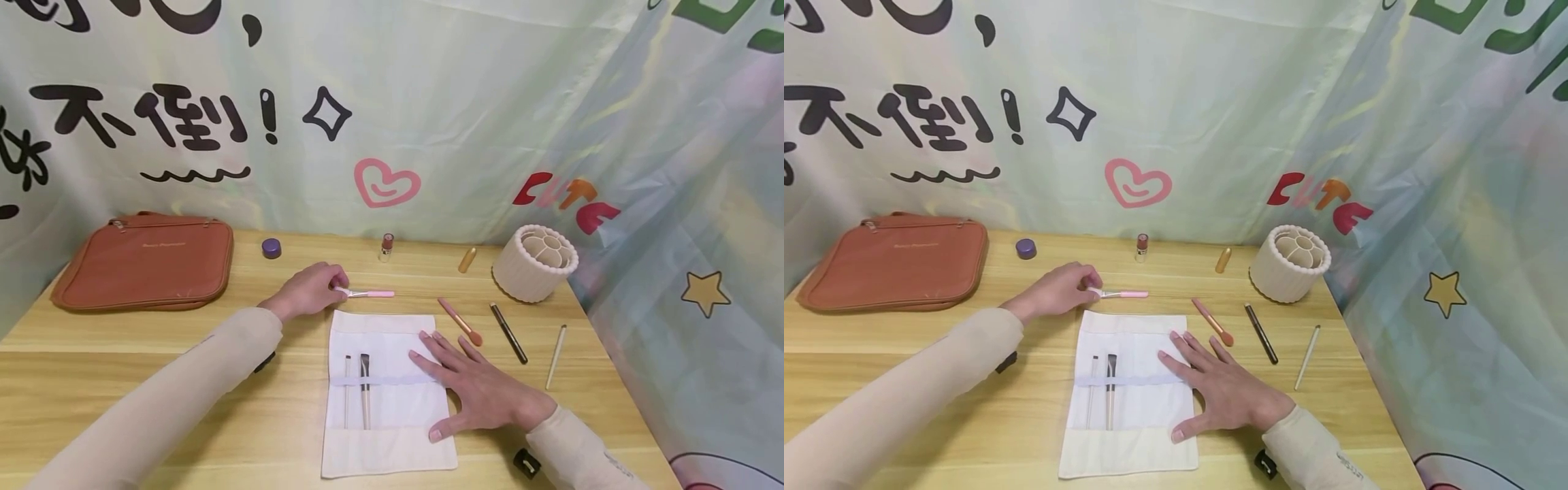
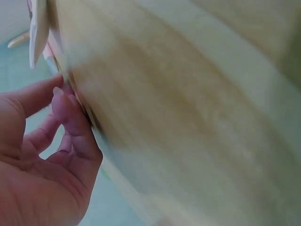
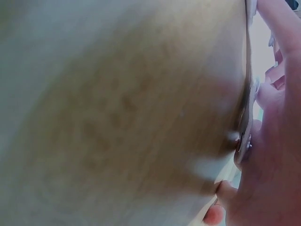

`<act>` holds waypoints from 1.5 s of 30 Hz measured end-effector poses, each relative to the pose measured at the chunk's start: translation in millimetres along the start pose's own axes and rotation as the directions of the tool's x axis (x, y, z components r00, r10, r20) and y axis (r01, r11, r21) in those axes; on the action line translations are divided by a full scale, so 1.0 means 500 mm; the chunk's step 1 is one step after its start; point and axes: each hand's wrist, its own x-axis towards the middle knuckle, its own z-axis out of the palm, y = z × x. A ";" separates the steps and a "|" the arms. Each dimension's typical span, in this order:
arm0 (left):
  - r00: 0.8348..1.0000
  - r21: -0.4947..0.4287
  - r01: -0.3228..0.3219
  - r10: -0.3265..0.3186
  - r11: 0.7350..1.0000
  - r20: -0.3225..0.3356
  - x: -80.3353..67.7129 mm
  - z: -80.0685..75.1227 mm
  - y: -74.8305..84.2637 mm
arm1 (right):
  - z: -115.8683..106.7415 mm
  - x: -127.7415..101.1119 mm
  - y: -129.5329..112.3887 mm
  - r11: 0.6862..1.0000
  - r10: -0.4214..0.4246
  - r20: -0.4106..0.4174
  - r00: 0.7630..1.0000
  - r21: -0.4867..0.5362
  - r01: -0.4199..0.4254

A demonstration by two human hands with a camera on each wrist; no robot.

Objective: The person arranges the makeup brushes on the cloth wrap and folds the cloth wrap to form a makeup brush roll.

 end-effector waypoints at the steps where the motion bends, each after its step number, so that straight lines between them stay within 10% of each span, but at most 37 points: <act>1: 1.000 0.010 0.000 0.000 1.000 -0.005 0.001 0.001 0.001 | 0.000 0.000 0.000 1.000 0.000 0.001 1.000 0.002 0.000; 12: 0.999 -0.110 0.012 -0.016 0.994 -0.040 -0.009 -0.008 -0.004 | -0.004 0.001 -0.003 1.000 0.017 0.012 1.000 -0.002 -0.017; 23: 0.998 -0.449 -0.018 -0.008 0.894 -0.056 -0.019 -0.040 0.012 | -0.016 0.043 -0.010 0.998 0.056 0.046 0.997 0.006 -0.056; 45: 0.978 -0.300 -0.116 0.162 0.947 0.133 -0.009 0.008 0.041 | -0.027 0.097 -0.011 0.996 0.090 0.105 0.990 0.015 -0.092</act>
